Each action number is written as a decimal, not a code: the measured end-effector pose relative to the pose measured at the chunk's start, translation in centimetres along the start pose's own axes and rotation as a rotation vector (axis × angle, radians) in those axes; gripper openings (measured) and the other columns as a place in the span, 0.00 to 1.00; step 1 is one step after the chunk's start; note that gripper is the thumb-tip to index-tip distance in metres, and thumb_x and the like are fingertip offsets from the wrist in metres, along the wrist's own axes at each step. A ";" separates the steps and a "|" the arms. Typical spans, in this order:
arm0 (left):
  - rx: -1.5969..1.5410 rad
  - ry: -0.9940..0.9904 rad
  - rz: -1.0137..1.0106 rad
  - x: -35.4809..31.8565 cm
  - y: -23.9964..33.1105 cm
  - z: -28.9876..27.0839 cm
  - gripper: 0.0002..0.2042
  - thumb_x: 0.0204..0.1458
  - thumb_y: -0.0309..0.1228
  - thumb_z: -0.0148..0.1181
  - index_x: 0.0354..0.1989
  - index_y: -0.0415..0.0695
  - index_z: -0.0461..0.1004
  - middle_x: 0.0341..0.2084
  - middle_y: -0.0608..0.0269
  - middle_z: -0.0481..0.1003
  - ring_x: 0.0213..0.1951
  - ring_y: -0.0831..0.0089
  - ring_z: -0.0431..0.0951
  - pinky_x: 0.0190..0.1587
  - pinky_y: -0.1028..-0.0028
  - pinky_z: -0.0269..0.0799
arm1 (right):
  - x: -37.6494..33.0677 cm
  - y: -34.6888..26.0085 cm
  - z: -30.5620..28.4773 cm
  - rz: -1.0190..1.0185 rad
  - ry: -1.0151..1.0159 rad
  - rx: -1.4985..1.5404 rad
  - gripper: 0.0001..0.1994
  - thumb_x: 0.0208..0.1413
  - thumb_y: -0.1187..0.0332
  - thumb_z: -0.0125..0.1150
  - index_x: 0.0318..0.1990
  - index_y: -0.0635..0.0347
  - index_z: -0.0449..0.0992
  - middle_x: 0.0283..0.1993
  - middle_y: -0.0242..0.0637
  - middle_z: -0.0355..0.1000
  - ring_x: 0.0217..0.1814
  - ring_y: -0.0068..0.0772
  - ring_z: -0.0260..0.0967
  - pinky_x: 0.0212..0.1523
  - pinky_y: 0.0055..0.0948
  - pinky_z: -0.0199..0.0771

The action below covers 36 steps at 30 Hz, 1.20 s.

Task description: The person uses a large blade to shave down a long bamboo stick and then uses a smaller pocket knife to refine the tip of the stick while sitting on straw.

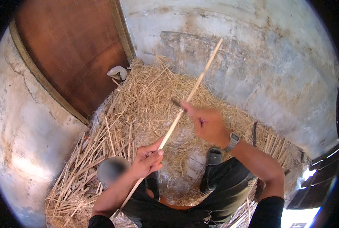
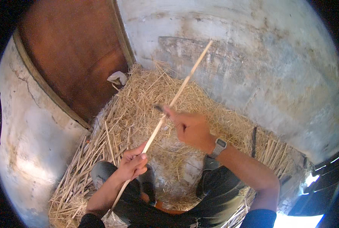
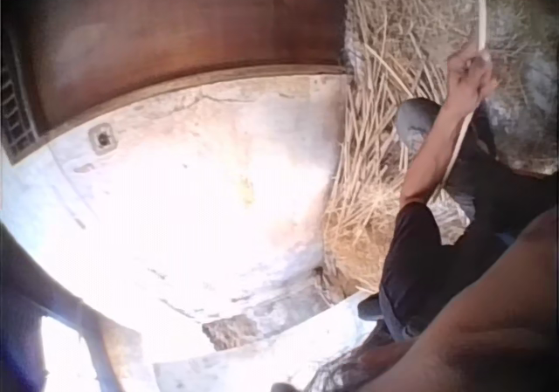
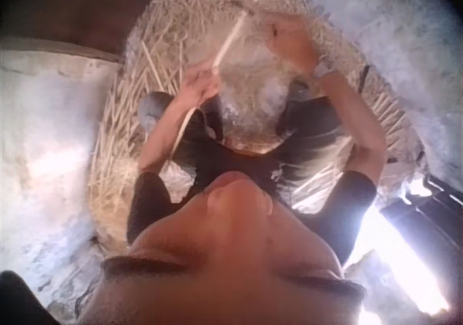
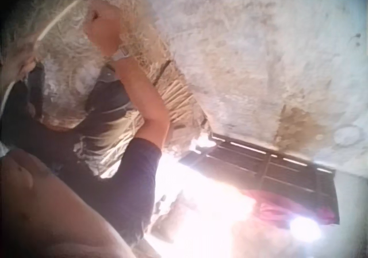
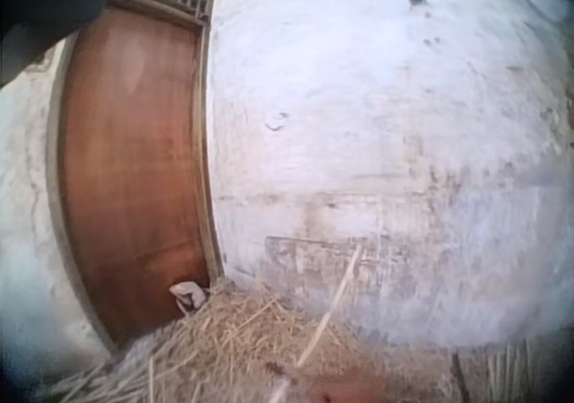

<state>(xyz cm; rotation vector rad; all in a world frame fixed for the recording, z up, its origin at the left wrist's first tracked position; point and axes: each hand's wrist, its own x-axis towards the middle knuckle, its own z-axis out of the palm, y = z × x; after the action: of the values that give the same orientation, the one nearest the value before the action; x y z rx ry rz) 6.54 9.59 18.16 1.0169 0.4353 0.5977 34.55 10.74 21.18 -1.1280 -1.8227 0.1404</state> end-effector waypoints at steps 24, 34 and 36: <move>-0.061 -0.063 0.070 1.6 0.6 0.5 0.25 0.67 0.26 0.48 0.73 0.49 0.56 0.16 0.76 0.52 0.17 0.85 0.47 0.17 0.80 0.46 | 4.0 0.9 0.3 -0.033 0.232 -0.105 0.20 0.56 0.76 0.57 0.56 0.52 0.79 0.22 0.37 0.69 0.20 0.32 0.67 0.23 0.31 0.69; -0.153 0.027 0.053 2.3 0.8 0.9 0.25 0.66 0.24 0.49 0.72 0.49 0.59 0.15 0.77 0.52 0.14 0.85 0.46 0.16 0.80 0.46 | 4.6 1.0 1.3 -0.080 0.304 -0.057 0.18 0.57 0.75 0.58 0.55 0.53 0.80 0.22 0.39 0.68 0.20 0.32 0.68 0.23 0.29 0.69; -0.097 0.019 0.082 2.1 0.8 0.8 0.25 0.66 0.24 0.49 0.72 0.49 0.59 0.15 0.77 0.52 0.14 0.85 0.46 0.16 0.80 0.46 | 3.7 -0.2 0.7 0.007 0.140 -0.308 0.18 0.55 0.76 0.59 0.53 0.54 0.81 0.23 0.39 0.69 0.20 0.31 0.67 0.24 0.29 0.69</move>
<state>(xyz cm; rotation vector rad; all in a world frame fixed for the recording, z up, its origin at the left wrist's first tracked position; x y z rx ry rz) 8.42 10.76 19.11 0.9403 0.3788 0.6959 33.44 13.64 23.32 -1.3211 -1.7533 -0.2180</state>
